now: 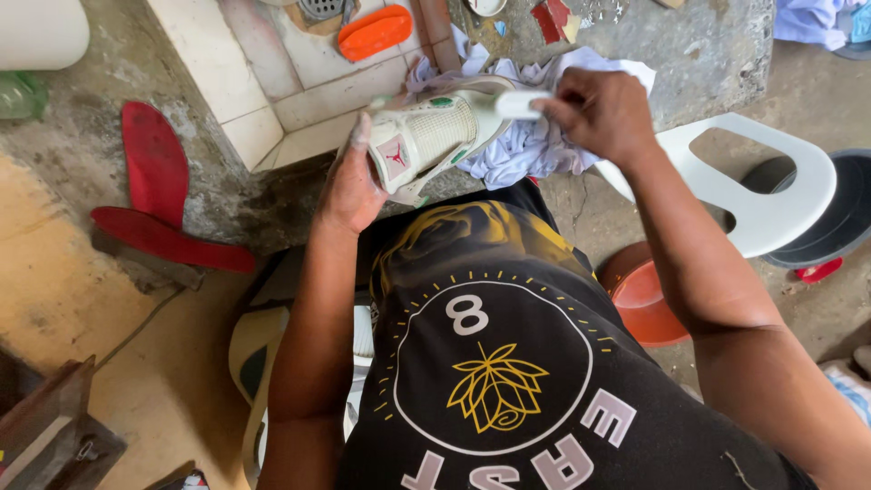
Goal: The person cleans a shoe using a brush and a white cloth, applying a liquid from a small bottle onto the shoe's surface.
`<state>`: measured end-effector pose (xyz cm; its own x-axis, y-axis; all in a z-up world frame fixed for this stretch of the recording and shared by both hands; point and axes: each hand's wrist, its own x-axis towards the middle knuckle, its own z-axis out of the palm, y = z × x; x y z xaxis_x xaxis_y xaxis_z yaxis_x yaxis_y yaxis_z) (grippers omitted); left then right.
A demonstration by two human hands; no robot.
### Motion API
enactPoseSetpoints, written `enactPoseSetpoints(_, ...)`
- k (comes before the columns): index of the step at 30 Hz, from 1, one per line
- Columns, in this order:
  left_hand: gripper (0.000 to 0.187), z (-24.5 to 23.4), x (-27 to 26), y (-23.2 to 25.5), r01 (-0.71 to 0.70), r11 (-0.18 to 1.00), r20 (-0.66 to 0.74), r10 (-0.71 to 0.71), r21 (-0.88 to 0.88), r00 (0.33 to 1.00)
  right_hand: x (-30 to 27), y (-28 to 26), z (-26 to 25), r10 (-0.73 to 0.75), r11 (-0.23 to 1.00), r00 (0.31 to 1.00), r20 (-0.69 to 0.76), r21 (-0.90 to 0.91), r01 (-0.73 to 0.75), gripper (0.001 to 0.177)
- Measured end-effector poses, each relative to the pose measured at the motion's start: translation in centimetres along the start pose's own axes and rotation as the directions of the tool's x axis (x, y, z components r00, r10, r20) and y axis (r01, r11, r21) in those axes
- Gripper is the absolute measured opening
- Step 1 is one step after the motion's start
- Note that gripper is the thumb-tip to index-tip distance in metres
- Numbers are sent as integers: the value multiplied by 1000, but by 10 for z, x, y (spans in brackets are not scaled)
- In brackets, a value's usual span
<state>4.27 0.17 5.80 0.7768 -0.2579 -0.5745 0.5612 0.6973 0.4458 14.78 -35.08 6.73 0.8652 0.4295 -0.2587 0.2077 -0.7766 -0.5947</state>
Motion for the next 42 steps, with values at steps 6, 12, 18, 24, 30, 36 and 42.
enactPoseSetpoints(6,62,2,0,-7,-16,999,43,14,52,999,23,-99,71,-308,940,950,-54,139,312,42)
enactPoseSetpoints(12,66,0,0,2,68,995,66,-64,-70,996,24,-77,38,-236,971,969,76,-19,238,43)
enactPoseSetpoints(18,63,-3,9,1,76,994,88,-69,-79,994,30,-111,65,-415,909,910,9,29,415,44)
enactPoseSetpoints(24,67,-13,5,1,94,992,75,-88,-83,993,31,-78,39,-360,926,924,126,-71,371,48)
enactPoseSetpoints(30,67,-31,19,-13,99,993,68,-95,-61,993,23,-98,73,-522,853,853,-30,-35,521,50)
enactPoseSetpoints(36,70,-5,13,3,104,995,54,-104,0,993,37,-64,29,-144,919,902,407,-283,274,54)
enactPoseSetpoints(42,69,-1,8,5,88,996,88,-91,33,992,29,-104,80,-534,840,840,98,-55,540,49)
